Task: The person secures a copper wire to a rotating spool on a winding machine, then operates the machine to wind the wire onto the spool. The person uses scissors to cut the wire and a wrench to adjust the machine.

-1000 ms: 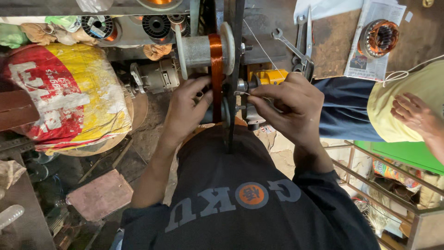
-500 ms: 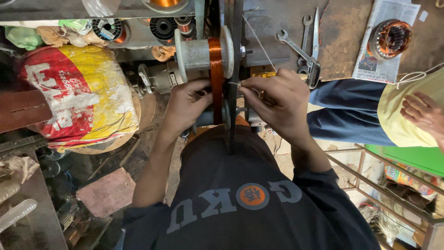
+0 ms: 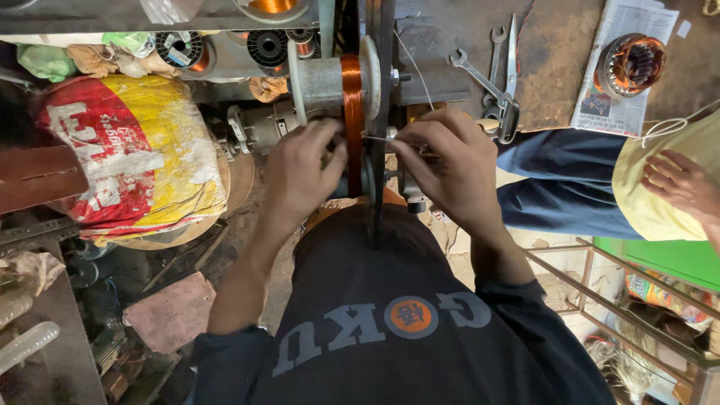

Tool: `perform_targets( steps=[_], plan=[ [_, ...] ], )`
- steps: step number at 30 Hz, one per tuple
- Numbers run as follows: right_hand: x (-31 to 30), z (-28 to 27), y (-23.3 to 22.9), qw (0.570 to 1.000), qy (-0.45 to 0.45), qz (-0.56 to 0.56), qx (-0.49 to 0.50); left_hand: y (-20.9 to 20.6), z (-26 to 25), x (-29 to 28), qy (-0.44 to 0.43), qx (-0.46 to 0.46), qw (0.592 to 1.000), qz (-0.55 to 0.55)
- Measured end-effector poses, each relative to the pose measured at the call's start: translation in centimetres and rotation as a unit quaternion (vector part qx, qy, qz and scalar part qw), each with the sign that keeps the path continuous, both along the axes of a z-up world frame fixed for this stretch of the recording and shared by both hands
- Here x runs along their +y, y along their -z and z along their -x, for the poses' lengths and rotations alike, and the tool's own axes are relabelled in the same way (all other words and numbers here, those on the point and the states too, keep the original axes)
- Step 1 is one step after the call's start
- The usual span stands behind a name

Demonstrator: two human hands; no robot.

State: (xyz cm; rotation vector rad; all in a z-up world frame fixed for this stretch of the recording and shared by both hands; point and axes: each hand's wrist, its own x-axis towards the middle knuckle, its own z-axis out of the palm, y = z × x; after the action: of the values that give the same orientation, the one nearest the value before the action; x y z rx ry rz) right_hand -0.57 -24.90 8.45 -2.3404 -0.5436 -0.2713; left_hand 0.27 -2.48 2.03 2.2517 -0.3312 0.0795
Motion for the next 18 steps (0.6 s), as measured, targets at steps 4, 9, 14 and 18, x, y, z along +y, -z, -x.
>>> perform_targets(
  steps=[4, 9, 14, 18],
  plan=[
    [-0.3, 0.3, 0.4, 0.992, -0.041, 0.009, 0.120, -1.3, 2.8, 0.4, -0.024, -0.150, 0.981, -0.119],
    [-0.6, 0.1, 0.6, 0.988, -0.080, 0.007, 0.136, -1.1, 3.3, 0.3, -0.058, -0.106, 0.990, -0.069],
    [-0.6, -0.3, -0.2, 0.988, -0.138, 0.032, 0.065, -1.3, 3.9, 0.0, -0.039, -0.047, 0.981, 0.184],
    [-0.1, -0.4, -0.7, 0.987, -0.134, 0.050, 0.070, -1.1, 3.3, -1.2, -0.054, -0.140, 0.984, 0.100]
  ],
)
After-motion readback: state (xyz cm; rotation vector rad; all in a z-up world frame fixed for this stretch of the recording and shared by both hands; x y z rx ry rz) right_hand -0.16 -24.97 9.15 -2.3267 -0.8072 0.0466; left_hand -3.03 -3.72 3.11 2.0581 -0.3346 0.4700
